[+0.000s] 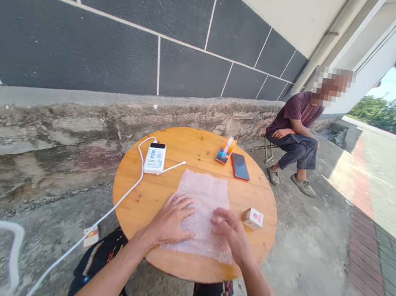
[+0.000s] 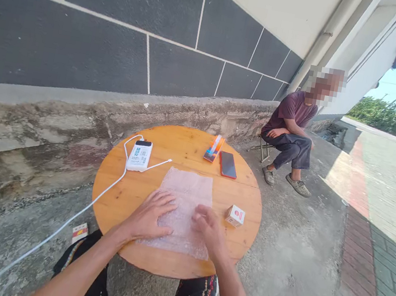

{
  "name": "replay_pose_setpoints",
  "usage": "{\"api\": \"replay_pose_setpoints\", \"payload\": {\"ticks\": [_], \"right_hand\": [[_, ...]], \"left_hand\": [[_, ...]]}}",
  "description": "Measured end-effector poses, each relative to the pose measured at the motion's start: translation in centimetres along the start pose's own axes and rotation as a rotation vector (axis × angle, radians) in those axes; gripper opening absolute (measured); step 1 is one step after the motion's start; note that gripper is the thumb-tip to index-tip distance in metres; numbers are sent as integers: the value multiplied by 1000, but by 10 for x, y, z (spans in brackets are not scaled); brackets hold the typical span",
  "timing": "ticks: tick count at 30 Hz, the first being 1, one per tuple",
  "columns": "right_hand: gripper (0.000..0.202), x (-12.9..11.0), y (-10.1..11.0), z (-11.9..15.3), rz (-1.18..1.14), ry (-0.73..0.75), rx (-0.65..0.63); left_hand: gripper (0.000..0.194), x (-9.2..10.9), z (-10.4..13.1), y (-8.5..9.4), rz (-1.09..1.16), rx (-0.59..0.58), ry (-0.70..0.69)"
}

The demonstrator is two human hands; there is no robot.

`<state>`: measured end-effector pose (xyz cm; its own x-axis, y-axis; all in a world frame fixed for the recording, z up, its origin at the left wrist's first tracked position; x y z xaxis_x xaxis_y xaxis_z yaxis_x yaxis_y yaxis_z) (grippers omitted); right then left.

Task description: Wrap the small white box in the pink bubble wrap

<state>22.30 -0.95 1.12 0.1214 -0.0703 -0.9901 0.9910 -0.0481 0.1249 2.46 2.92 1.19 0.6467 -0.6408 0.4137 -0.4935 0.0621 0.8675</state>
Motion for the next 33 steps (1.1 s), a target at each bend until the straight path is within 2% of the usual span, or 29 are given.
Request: {"api": "replay_pose_setpoints", "payload": {"ticks": [2, 4, 6, 9, 11, 13, 16, 19, 22, 24, 26, 28, 30, 33], "right_hand": [[46, 3, 24, 3, 136, 57, 175], [47, -1, 36, 3, 190, 119, 248], [47, -7, 27, -3, 134, 161, 186], [43, -14, -7, -21, -70, 178, 35], [42, -13, -26, -36, -217, 142, 3], [42, -6, -36, -49, -304, 95, 16], [43, 5, -38, -56, -344, 76, 55], [44, 8, -36, -52, -329, 112, 54], [46, 5, -37, -48, -282, 134, 47], [46, 4, -37, -47, -250, 130, 53], [46, 4, -37, -47, -220, 131, 54], [46, 6, -37, -48, -206, 135, 51], [45, 6, -37, -48, -204, 138, 41], [44, 5, -40, -50, -209, 143, 16]], "left_hand": [[62, 0, 0, -1, -1, 2, -8], [62, -1, 0, -1, 1, 3, -11], [63, -3, -1, -3, 5, -3, -5], [64, -4, 0, -2, 2, -32, 3], [63, -3, 1, 0, -2, -65, -2], [57, 1, 0, 5, -8, -76, -3], [44, 10, -11, 11, -20, -24, -3], [43, 16, -34, 10, -37, 20, -5], [42, 4, -58, 9, -63, 20, 33], [35, -11, -65, 17, -86, 51, 83], [31, -28, -60, 30, -115, 114, 172], [31, -37, -45, 41, -134, 157, 237], [31, -32, -27, 43, -131, 157, 239], [32, -7, -3, 29, -53, 112, 114]]}}
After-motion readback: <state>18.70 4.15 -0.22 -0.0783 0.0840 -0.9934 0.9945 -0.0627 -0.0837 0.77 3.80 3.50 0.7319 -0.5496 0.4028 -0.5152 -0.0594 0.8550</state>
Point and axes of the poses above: each hand's wrist, its own z-axis away from the middle knuckle, its own y-axis out of the back of the hand, x = y × z, the point moved 4 cm from there along -z, towards the middle knuckle, and after that the axes turned 3 degrees about y, right-handed, at the moved point
